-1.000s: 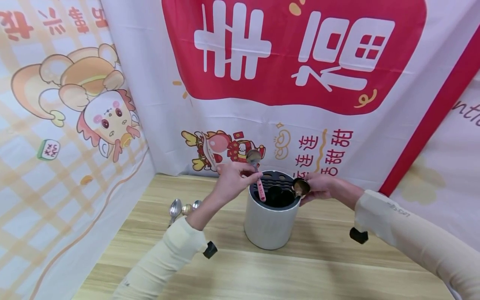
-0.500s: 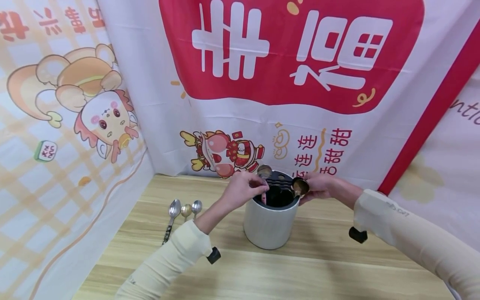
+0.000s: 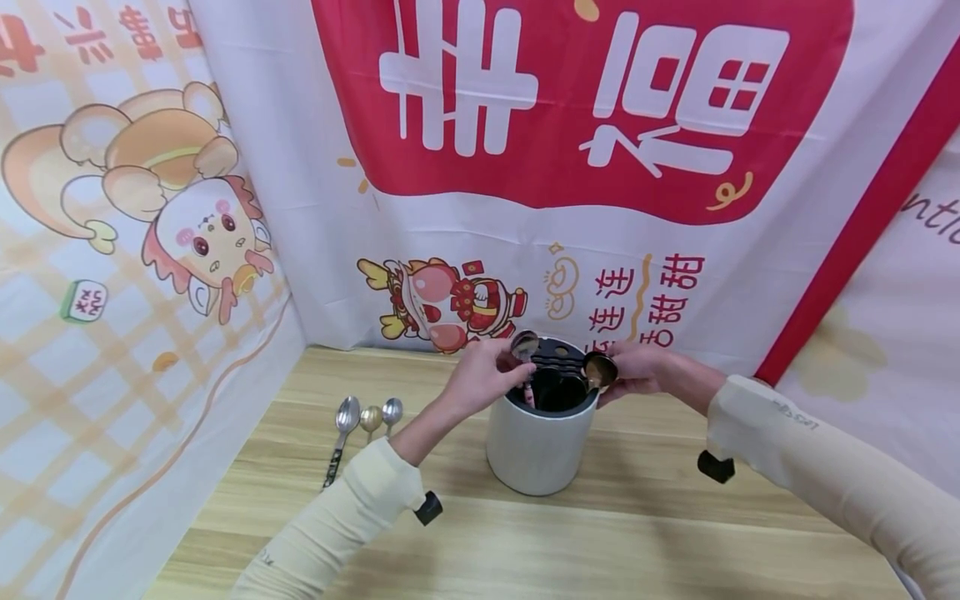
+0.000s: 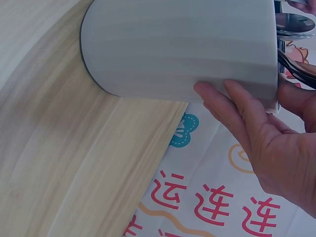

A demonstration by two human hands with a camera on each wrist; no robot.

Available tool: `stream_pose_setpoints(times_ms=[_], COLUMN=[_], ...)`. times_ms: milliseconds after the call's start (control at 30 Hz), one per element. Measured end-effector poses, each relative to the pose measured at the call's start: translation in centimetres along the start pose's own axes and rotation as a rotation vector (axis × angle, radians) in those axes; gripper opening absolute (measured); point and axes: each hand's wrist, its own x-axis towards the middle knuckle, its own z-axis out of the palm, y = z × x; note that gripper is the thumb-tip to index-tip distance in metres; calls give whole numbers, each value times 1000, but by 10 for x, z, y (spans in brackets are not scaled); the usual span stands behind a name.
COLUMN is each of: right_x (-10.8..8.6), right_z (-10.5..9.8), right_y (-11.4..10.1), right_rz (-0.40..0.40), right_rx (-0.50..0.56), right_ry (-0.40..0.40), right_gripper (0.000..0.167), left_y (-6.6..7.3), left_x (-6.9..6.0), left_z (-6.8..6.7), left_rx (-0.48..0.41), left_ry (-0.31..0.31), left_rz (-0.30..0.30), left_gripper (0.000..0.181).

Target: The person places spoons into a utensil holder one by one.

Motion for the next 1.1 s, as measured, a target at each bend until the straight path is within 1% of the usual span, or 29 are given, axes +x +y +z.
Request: stream_pose_setpoints(times_ms=[133,333,500,667,800,967,1100], right_x=[1,1,2,1,0,0,-1], right_z=[-1,-3,-3,-2,-2,-1,-2], right_y=[1,2,3,2,1,1,1], right_rz=[-6,-5,-10,-10,-1,13,9], right_rx=[5,17,16,11,-2,-18,-12], right_ry=[-6,-6,-16,-10,2,24,23], right_gripper=[14,16,17,14,16,21,18], left_y=[-3,-2,-3,-2,0,-3,-7], left_x=[1,0,-1,-1,-2,-4,-7], left_z=[-1,0,3,3,1,-2,-7], left_rx=[30,60,128,179,170,140,107], left_ry=[24,8,0,17,8,-23,-45], left_rz=[33,72,109,148,153,154,159], left_gripper=[15,10,10,9,12,21,28])
